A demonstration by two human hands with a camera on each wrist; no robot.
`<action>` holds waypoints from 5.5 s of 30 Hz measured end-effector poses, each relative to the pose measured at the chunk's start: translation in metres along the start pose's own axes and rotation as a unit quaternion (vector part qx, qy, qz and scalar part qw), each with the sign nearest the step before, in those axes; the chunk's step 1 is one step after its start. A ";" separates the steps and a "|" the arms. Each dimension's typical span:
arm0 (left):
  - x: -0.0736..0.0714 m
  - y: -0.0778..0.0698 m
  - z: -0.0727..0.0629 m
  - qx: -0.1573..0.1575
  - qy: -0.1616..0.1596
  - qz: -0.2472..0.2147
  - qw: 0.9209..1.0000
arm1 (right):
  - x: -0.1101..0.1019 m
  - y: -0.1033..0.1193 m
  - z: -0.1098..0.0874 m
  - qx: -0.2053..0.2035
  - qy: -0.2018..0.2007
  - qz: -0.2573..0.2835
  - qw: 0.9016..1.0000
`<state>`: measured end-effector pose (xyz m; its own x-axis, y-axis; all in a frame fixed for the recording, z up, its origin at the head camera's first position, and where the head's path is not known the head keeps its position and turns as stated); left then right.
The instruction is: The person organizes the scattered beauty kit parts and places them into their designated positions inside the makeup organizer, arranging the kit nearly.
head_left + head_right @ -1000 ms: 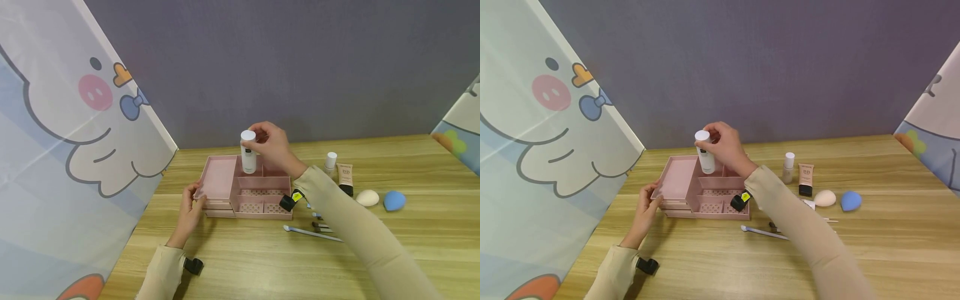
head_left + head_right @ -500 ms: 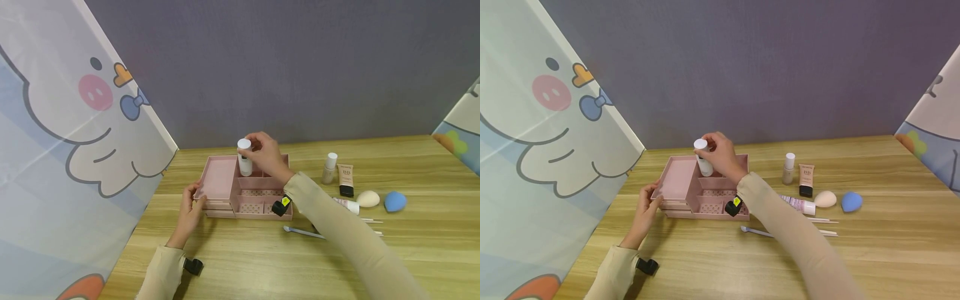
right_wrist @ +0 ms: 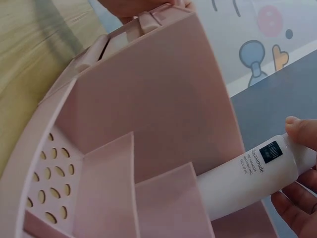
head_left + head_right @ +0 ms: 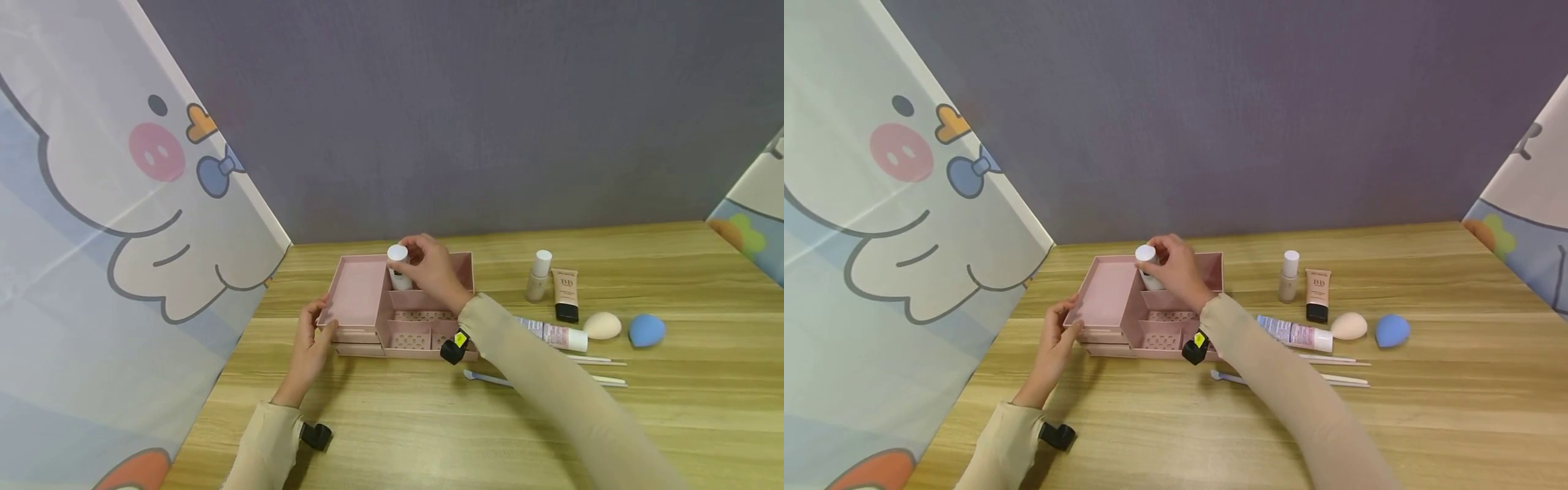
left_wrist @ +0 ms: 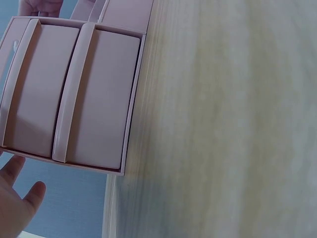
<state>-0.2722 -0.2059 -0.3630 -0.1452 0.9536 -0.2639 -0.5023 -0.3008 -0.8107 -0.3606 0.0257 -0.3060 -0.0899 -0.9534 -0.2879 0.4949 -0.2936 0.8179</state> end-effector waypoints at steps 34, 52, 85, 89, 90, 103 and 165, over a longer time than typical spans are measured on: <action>0.001 0.001 0.001 0.007 -0.002 0.002 1.000 | 0.017 -0.014 -0.001 0.059 0.056 -0.050 0.995; 0.001 0.004 0.000 0.002 -0.001 0.004 1.000 | 0.011 -0.007 -0.003 0.049 0.086 -0.066 0.993; 0.001 0.001 0.001 0.002 -0.004 0.005 1.000 | -0.103 -0.013 -0.015 0.046 0.019 -0.046 0.998; 0.001 0.001 0.002 0.004 -0.004 0.002 1.000 | -0.113 -0.018 -0.017 0.045 0.015 -0.059 0.997; 0.001 0.001 0.002 0.003 -0.003 0.002 1.000 | -0.116 -0.019 -0.018 0.047 0.013 -0.064 0.997; 0.002 0.003 0.001 -0.002 0.001 0.007 1.000 | -0.148 -0.021 -0.025 0.061 0.000 -0.089 0.994; 0.002 0.001 0.001 0.001 0.006 0.017 1.000 | -0.218 -0.095 -0.068 0.112 -0.074 -0.109 0.985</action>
<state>-0.2741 -0.2045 -0.3641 -0.1515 0.9424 -0.2982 -0.4981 -0.3334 -0.8004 -0.3292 0.2667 -0.3551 -0.3068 -0.8607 -0.4063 0.2477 -0.4844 0.8390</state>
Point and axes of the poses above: each hand's wrist, its own z-axis towards the middle knuckle, its own x-axis out of the palm, y = z × x, the point moved 10 cm from there along z, towards the middle knuckle, and after that the axes turned 4 degrees about -y, right-handed, at the moved point
